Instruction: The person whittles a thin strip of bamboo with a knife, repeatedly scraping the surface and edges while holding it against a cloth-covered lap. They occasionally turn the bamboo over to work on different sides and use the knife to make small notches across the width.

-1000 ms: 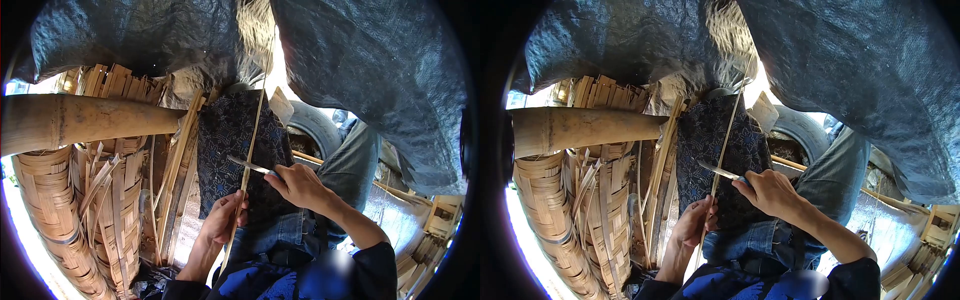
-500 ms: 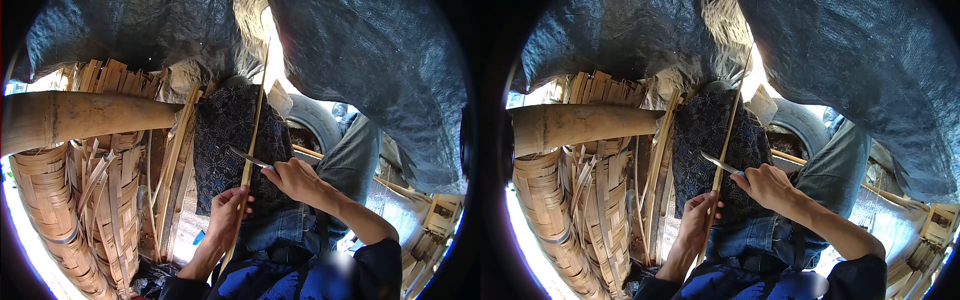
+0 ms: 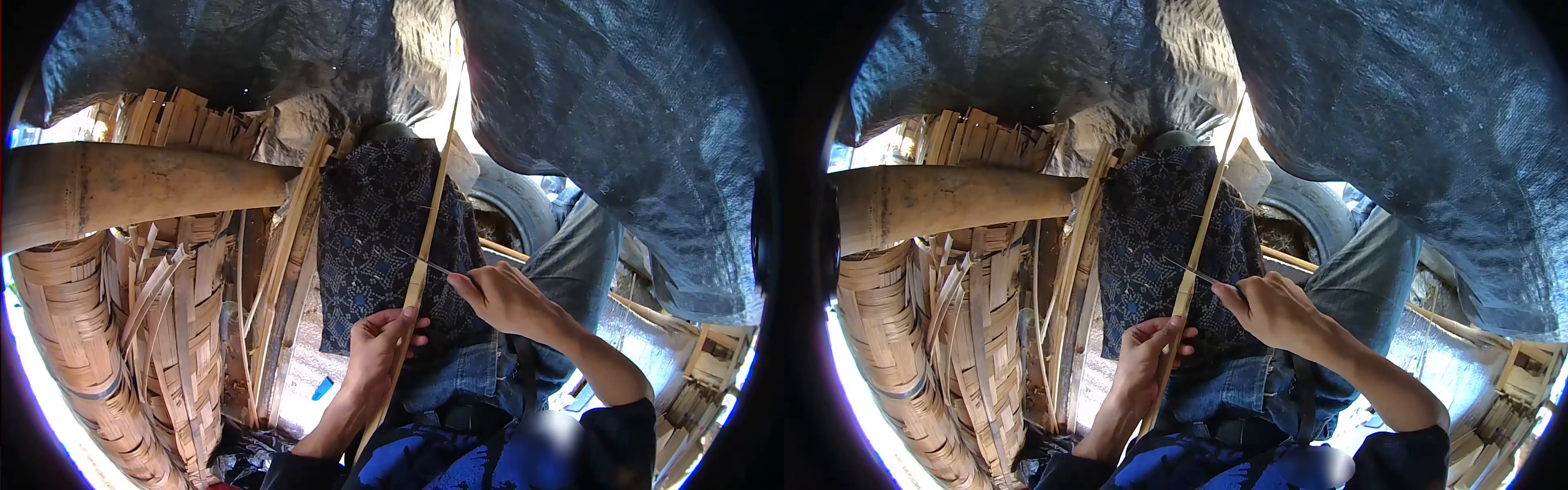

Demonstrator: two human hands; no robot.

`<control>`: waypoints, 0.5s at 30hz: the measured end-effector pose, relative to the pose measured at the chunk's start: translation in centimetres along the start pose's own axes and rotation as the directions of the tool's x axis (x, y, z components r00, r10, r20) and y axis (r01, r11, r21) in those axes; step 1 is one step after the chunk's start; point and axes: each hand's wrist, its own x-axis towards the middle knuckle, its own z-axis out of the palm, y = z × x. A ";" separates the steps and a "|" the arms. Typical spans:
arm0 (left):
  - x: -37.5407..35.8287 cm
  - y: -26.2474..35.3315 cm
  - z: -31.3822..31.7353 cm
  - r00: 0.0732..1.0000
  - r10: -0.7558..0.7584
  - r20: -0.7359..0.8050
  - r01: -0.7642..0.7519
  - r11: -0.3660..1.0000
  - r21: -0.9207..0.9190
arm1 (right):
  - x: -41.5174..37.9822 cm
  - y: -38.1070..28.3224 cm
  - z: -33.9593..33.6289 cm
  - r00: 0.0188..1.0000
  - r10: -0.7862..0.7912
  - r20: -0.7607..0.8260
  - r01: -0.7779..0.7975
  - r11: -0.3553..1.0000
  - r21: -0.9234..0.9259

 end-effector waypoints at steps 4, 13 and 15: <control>0.2 -0.2 0.4 0.998 0.055 -0.038 -0.053 0.997 0.057 | -0.1 1.6 1.2 0.942 -0.264 -0.207 0.227 0.956 -0.185; 0.0 -0.7 0.6 0.993 0.109 -0.052 -0.103 0.989 0.102 | 1.0 1.2 1.3 0.977 -0.165 -0.136 0.115 0.942 -0.317; 0.0 -0.7 0.7 0.994 0.100 -0.047 -0.095 0.990 0.101 | 2.3 2.3 1.7 0.955 -0.202 -0.219 0.110 0.922 -0.370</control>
